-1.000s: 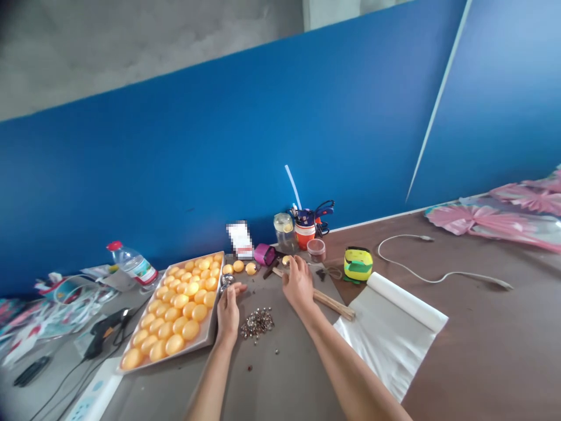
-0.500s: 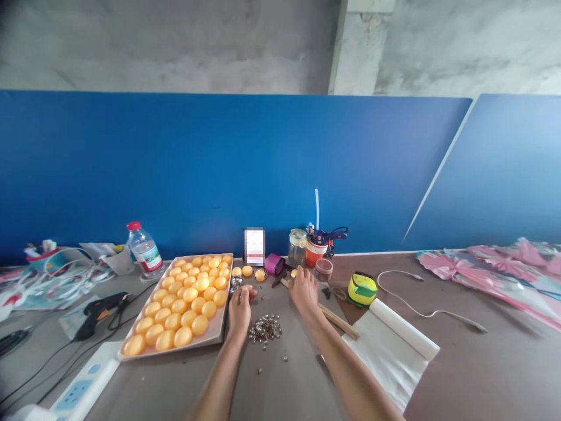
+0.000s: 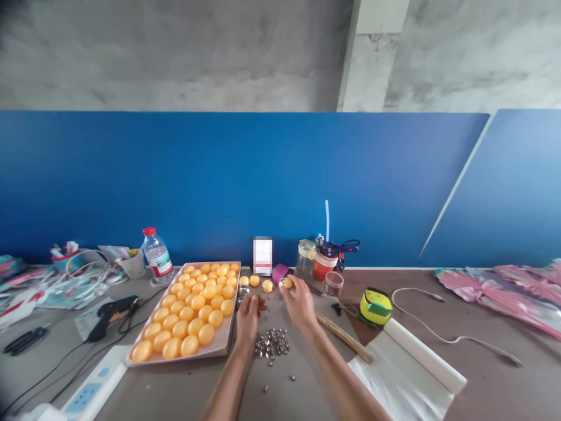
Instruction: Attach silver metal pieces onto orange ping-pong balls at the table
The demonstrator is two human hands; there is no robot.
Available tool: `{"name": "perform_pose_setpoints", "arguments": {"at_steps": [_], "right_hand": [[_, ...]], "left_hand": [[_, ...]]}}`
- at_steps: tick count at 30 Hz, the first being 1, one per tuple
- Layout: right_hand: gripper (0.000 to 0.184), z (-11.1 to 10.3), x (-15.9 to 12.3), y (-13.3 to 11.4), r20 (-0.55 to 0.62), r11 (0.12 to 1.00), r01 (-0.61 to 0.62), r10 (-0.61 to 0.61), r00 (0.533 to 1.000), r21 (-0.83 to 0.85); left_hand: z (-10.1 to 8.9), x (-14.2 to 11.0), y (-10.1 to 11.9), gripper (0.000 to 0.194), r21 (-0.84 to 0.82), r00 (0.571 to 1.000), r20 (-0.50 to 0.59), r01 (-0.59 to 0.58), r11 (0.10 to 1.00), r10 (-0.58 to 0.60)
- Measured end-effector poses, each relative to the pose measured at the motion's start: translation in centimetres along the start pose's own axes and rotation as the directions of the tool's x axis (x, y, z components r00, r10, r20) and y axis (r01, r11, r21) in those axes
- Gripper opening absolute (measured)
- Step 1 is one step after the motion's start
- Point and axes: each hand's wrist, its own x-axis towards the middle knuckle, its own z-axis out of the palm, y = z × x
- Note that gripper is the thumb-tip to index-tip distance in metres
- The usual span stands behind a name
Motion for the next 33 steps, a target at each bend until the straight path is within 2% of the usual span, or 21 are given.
{"name": "perform_pose_setpoints", "arguments": {"at_steps": [1,3,5,8,13,15,17,19,21,25,28,30,33], "right_hand": [[0.036,0.1,-0.7,-0.6,0.032,0.995,0.008,-0.011,0.999,0.096],[0.036,0.3,-2.1,-1.7,0.063,0.983,0.019,-0.031,0.998,0.18],[0.033,0.6,-3.1,-2.2,0.036,0.978,0.05,-0.059,0.998,0.203],[0.032,1.1,-4.0,-2.5,0.007,0.968,0.116,-0.12,0.993,0.223],[0.041,1.5,-4.6,-2.9,0.047,0.937,0.209,-0.231,0.972,0.279],[0.045,1.2,-4.6,-2.9,0.058,0.945,0.186,-0.209,0.976,0.269],[0.038,0.8,-4.3,-2.6,0.141,0.967,0.118,-0.152,0.978,0.225],[0.023,0.3,-4.1,-2.2,0.296,0.987,0.059,-0.101,0.95,0.146],[0.018,-0.2,-4.0,-1.8,0.401,0.994,0.069,-0.1,0.911,0.09],[0.023,-1.0,-4.0,-1.9,0.56,0.983,0.166,-0.179,0.809,0.075],[0.028,-1.1,-4.1,-2.1,0.648,0.967,0.254,-0.193,0.737,-0.001],[0.025,-0.9,-4.2,-2.2,0.666,0.961,0.276,-0.183,0.724,-0.036],[0.015,-0.4,-4.3,-2.1,0.661,0.967,0.254,-0.166,0.732,-0.038]], "left_hand": [[0.0,-0.1,0.2,0.04,-0.066,0.999,0.025,0.03,0.997,-0.028],[0.0,-0.3,0.6,0.045,-0.2,0.992,0.11,0.077,0.977,-0.056],[0.0,-0.5,0.8,0.05,-0.299,0.976,0.204,0.134,0.945,-0.075],[0.0,-0.9,0.8,0.049,-0.353,0.944,0.311,0.223,0.908,-0.111],[0.0,-1.3,1.6,0.035,-0.451,0.941,0.311,0.272,0.85,-0.137],[-0.2,-1.1,2.0,0.035,-0.534,0.928,0.339,0.323,0.781,-0.152],[-0.5,-1.0,2.2,0.037,-0.592,0.912,0.364,0.382,0.709,-0.187],[-0.8,-0.9,2.3,0.04,-0.621,0.898,0.385,0.423,0.66,-0.213],[-0.9,-0.9,2.3,0.042,-0.63,0.888,0.403,0.444,0.637,-0.221],[-1.1,-0.9,2.2,0.043,-0.634,0.881,0.416,0.459,0.622,-0.226],[-1.1,-0.9,2.1,0.042,-0.636,0.878,0.413,0.468,0.613,-0.242],[-1.1,-0.8,2.0,0.041,-0.64,0.879,0.405,0.469,0.609,-0.251],[-1.0,-0.6,1.9,0.039,-0.653,0.885,0.383,0.462,0.6,-0.265]]}}
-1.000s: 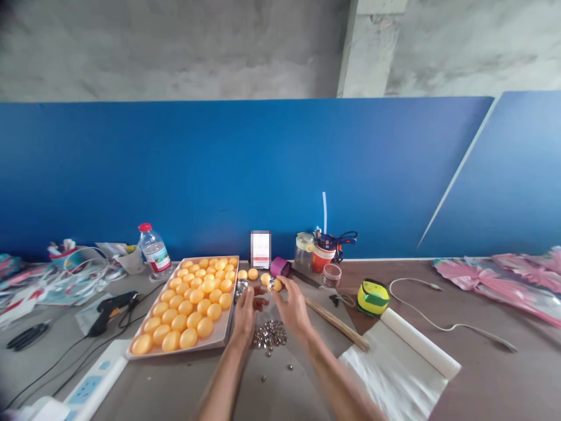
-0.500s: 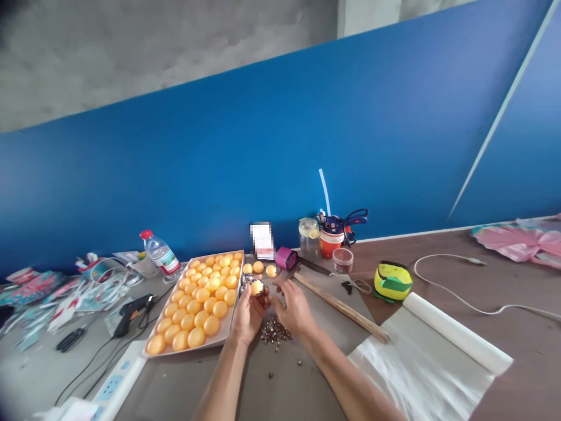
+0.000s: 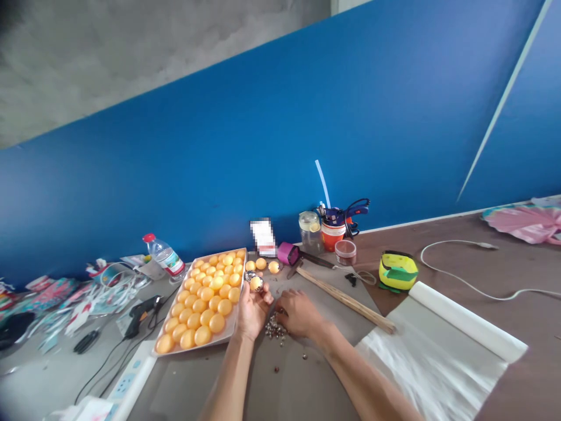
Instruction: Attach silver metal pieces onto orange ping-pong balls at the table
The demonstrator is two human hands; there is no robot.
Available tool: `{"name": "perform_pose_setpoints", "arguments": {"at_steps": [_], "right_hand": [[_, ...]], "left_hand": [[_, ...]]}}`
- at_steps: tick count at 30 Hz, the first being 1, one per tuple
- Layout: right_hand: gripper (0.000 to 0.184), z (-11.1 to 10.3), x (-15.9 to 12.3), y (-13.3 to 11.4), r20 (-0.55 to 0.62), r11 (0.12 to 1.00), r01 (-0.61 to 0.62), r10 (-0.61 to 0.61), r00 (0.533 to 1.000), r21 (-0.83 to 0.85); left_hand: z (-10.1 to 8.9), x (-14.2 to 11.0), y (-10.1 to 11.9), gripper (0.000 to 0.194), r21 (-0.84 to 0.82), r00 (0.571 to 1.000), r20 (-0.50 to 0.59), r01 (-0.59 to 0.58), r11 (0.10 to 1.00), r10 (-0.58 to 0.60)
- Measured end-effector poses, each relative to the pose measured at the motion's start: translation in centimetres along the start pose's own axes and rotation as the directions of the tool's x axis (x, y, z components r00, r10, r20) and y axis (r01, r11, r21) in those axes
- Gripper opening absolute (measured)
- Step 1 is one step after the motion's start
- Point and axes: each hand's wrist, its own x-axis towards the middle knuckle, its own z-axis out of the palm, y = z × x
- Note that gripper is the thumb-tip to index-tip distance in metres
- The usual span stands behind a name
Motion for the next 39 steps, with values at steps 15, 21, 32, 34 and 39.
{"name": "perform_pose_setpoints", "arguments": {"at_steps": [15,21,32,34,39], "right_hand": [[0.008,1.2,1.2,1.6,-0.233,0.813,-0.101,0.28,0.931,0.573],[0.013,1.3,1.8,2.7,-0.189,0.501,-0.028,0.376,0.907,0.865],[0.019,0.8,1.7,2.0,-0.073,0.314,-0.075,0.433,0.898,0.947],[0.021,0.6,1.7,1.8,-0.071,0.252,-0.043,0.428,0.901,0.967],[0.028,0.1,1.7,1.2,-0.105,0.153,0.045,0.408,0.907,0.987]], "left_hand": [[-0.4,0.6,-0.1,0.019,-0.038,0.99,-0.124,0.065,0.997,-0.069],[-0.3,0.5,0.0,0.021,-0.032,0.992,-0.102,0.073,0.997,-0.076],[-0.2,0.4,0.0,0.032,-0.016,0.992,-0.104,0.07,0.997,-0.071],[-0.1,0.3,0.0,0.032,0.002,0.991,-0.116,0.069,0.998,-0.068],[0.2,0.2,-0.2,0.028,0.066,0.987,-0.146,0.08,0.995,-0.07]]}}
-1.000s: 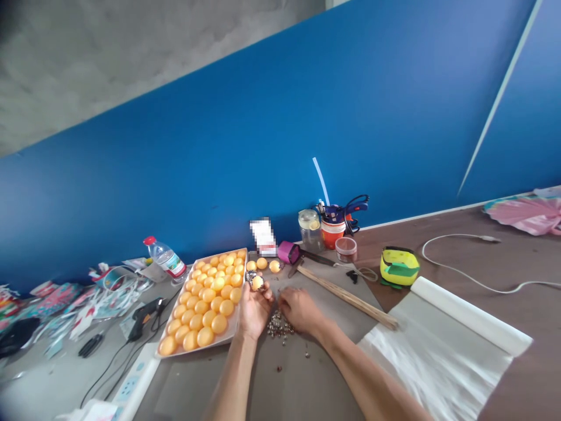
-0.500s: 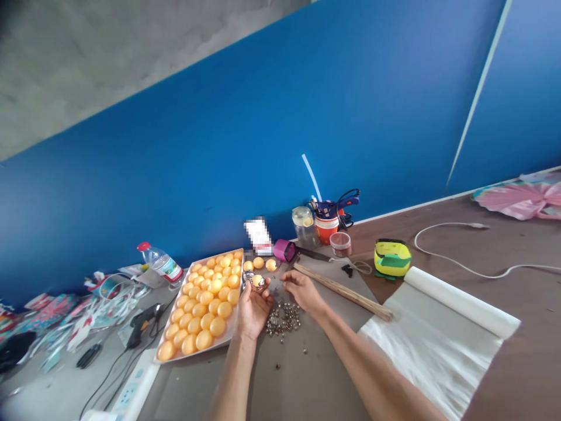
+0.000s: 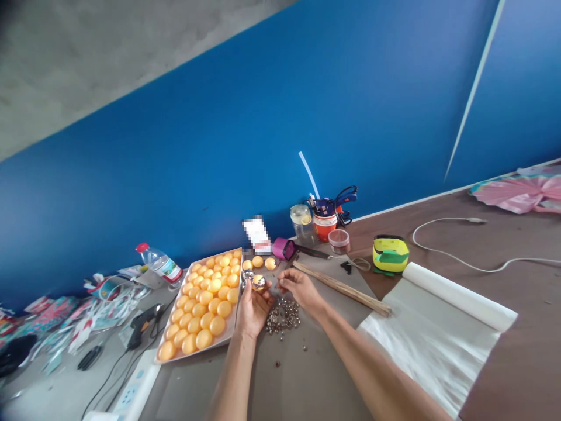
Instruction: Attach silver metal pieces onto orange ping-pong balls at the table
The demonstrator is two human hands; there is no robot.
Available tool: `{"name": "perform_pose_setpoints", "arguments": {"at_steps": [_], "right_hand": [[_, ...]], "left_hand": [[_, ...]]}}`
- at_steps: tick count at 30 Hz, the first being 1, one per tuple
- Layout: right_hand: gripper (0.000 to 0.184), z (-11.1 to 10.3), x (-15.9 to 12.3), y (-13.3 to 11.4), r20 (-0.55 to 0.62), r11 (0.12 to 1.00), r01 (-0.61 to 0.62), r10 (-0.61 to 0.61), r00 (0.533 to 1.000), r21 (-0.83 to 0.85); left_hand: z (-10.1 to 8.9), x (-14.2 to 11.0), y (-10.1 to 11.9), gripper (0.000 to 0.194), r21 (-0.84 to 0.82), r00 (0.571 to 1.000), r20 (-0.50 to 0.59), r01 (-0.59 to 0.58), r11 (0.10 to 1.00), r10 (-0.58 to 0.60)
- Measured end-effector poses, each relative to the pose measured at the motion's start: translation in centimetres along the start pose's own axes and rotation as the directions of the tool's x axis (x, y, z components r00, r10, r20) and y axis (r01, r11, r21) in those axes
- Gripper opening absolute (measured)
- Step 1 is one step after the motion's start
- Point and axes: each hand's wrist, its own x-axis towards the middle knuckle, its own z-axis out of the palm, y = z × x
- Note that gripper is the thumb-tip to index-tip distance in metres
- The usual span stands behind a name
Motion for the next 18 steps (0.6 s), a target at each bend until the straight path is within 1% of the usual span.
{"name": "perform_pose_setpoints", "arguments": {"at_steps": [4,6,8,10,12,14,18], "right_hand": [[0.025,0.4,-0.2,-0.2,0.015,0.999,0.04,-0.04,0.999,-0.017],[0.022,0.5,-0.3,-0.3,0.003,0.998,0.049,-0.049,0.999,-0.042],[0.02,0.6,-0.3,-0.3,-0.01,0.997,0.043,-0.043,0.999,-0.058],[0.022,0.6,-0.3,-0.3,-0.014,0.998,0.026,-0.026,1.0,-0.055],[0.023,0.6,-0.4,-0.3,-0.013,1.0,0.003,-0.004,1.0,-0.017],[0.025,0.7,-0.5,-0.3,-0.01,0.998,-0.028,0.028,1.0,0.058],[0.03,1.1,-0.9,-0.5,0.075,0.973,-0.089,0.075,0.994,0.215]], "left_hand": [[0.1,0.1,-0.3,0.032,0.027,1.0,-0.017,-0.011,1.0,0.011],[0.1,0.2,-0.4,0.033,0.021,0.999,-0.027,-0.023,1.0,0.023],[0.1,0.2,-0.4,0.035,0.028,0.999,-0.03,-0.035,0.999,0.036],[0.1,0.3,-0.4,0.037,0.039,0.998,-0.032,-0.05,0.998,0.051],[0.0,0.3,-0.3,0.037,0.043,0.998,-0.029,-0.054,0.998,0.055],[0.0,0.2,-0.2,0.036,0.034,0.999,-0.02,-0.046,0.998,0.047],[0.4,0.0,-0.1,0.034,0.008,0.999,0.031,-0.031,0.999,0.031]]}}
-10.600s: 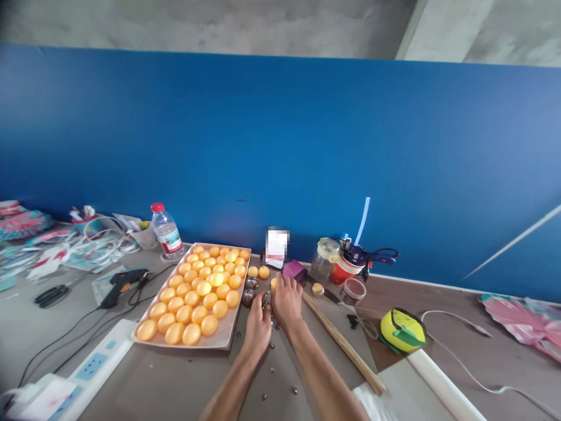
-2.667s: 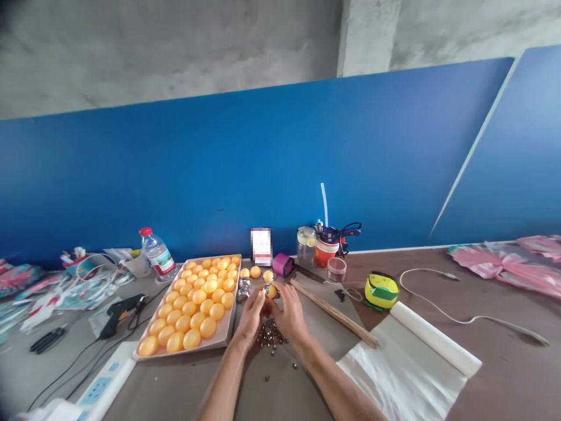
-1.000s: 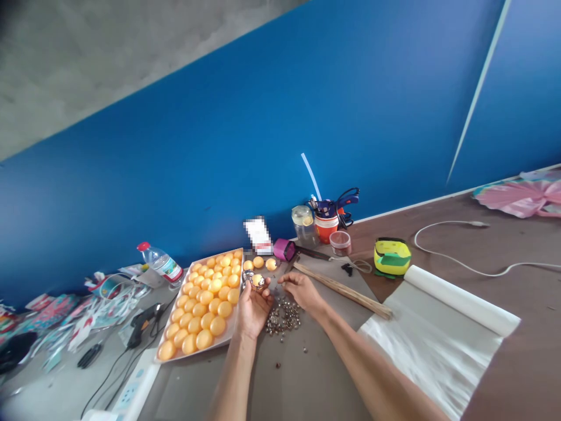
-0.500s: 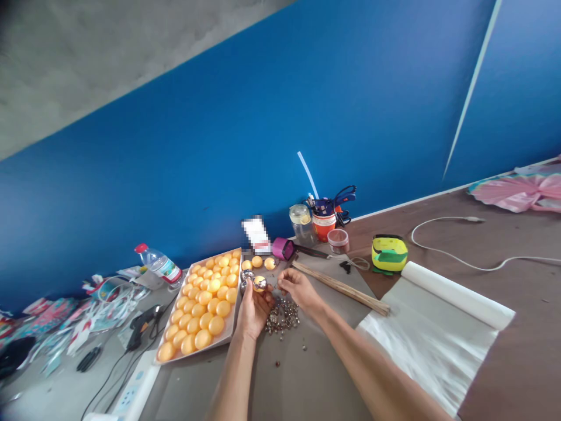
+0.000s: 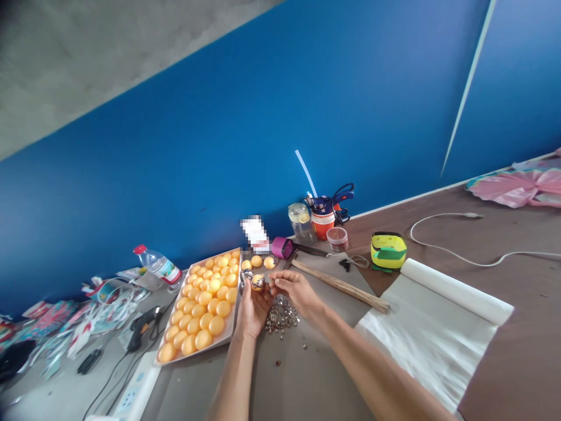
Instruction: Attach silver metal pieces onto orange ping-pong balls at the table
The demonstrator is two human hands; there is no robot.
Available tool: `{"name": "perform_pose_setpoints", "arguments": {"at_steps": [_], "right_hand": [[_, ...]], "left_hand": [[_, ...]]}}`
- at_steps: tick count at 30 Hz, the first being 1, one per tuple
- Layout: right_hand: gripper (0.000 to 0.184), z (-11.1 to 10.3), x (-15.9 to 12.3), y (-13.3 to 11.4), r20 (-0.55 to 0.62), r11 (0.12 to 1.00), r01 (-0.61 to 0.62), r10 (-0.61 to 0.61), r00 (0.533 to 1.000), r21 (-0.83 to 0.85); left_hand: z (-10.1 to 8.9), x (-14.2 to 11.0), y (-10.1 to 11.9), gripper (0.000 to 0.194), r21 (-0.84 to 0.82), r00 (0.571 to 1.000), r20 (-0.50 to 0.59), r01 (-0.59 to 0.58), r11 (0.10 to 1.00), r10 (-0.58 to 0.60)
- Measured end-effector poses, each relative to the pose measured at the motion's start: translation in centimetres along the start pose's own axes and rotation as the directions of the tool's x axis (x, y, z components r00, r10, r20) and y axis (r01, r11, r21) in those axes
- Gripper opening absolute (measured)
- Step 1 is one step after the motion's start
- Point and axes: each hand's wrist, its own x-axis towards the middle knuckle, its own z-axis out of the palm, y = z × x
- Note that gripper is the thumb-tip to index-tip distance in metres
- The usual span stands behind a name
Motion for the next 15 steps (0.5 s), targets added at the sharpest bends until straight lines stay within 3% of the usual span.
{"name": "perform_pose_setpoints", "arguments": {"at_steps": [4,8,15], "right_hand": [[0.029,0.7,-0.22,0.06,0.021,0.999,0.016,-0.015,1.0,-0.034],[0.029,0.82,0.05,0.55,-0.038,0.98,0.082,-0.09,0.995,-0.179],[0.022,0.79,0.0,0.86,0.012,0.93,0.118,-0.122,0.992,-0.348]], "left_hand": [[0.49,-0.23,0.01,0.032,0.013,0.998,0.059,-0.014,1.0,0.013],[0.53,-0.14,-0.13,0.029,0.01,1.0,0.004,-0.026,1.0,0.026],[0.35,0.04,-0.37,0.031,0.017,0.999,0.025,-0.027,0.999,0.026]]}}
